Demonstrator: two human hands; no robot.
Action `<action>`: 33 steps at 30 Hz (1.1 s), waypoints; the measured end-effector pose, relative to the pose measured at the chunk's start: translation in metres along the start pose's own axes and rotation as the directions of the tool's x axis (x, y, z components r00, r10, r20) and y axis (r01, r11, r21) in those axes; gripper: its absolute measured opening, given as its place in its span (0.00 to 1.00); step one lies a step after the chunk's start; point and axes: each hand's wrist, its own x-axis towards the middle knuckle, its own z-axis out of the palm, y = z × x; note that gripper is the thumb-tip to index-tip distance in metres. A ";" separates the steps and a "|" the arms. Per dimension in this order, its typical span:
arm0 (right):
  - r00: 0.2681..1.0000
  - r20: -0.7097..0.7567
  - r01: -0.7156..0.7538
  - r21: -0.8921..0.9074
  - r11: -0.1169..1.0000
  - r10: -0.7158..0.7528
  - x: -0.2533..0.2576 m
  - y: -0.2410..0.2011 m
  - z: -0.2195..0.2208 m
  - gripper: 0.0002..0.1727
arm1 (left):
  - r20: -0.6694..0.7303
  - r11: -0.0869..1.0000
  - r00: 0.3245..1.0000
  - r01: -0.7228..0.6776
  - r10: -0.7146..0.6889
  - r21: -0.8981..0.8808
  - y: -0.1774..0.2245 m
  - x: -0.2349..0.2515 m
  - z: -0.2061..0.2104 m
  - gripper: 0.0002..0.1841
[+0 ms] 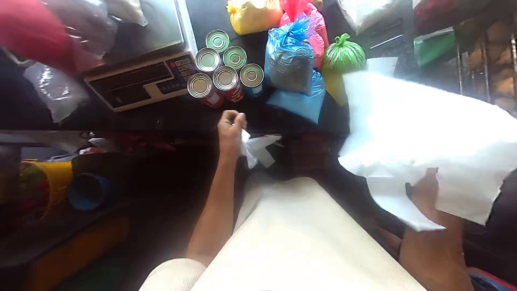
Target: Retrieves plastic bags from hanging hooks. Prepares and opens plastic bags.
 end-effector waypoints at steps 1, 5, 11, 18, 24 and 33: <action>0.995 -0.013 0.100 -0.016 0.995 -0.100 0.004 -0.001 0.002 0.25 | 0.148 1.000 0.989 -0.017 0.020 -0.022 0.014 -0.019 0.021 0.09; 0.927 -0.015 0.374 0.026 0.927 -0.374 0.017 -0.041 0.039 0.17 | 0.713 0.991 0.700 0.065 0.037 -0.116 0.047 -0.119 0.122 0.47; 0.814 0.055 0.397 0.673 0.624 -0.578 0.010 -0.007 0.070 0.10 | 0.219 0.988 0.966 0.122 -0.139 0.091 0.053 -0.196 0.184 0.07; 0.800 0.422 -0.357 0.906 0.227 -0.427 0.023 0.013 0.025 0.08 | -0.328 0.994 0.938 0.092 -0.109 -0.065 0.006 -0.180 0.144 0.13; 0.940 0.121 0.224 0.484 0.846 -0.318 0.069 0.097 -0.039 0.09 | -0.096 0.931 0.995 0.051 -0.017 0.361 -0.015 -0.161 0.056 0.14; 0.452 0.687 0.728 0.084 0.680 -0.569 -0.024 -0.046 0.019 0.46 | 0.420 0.982 0.889 -0.141 0.180 -0.121 0.110 -0.136 0.103 0.13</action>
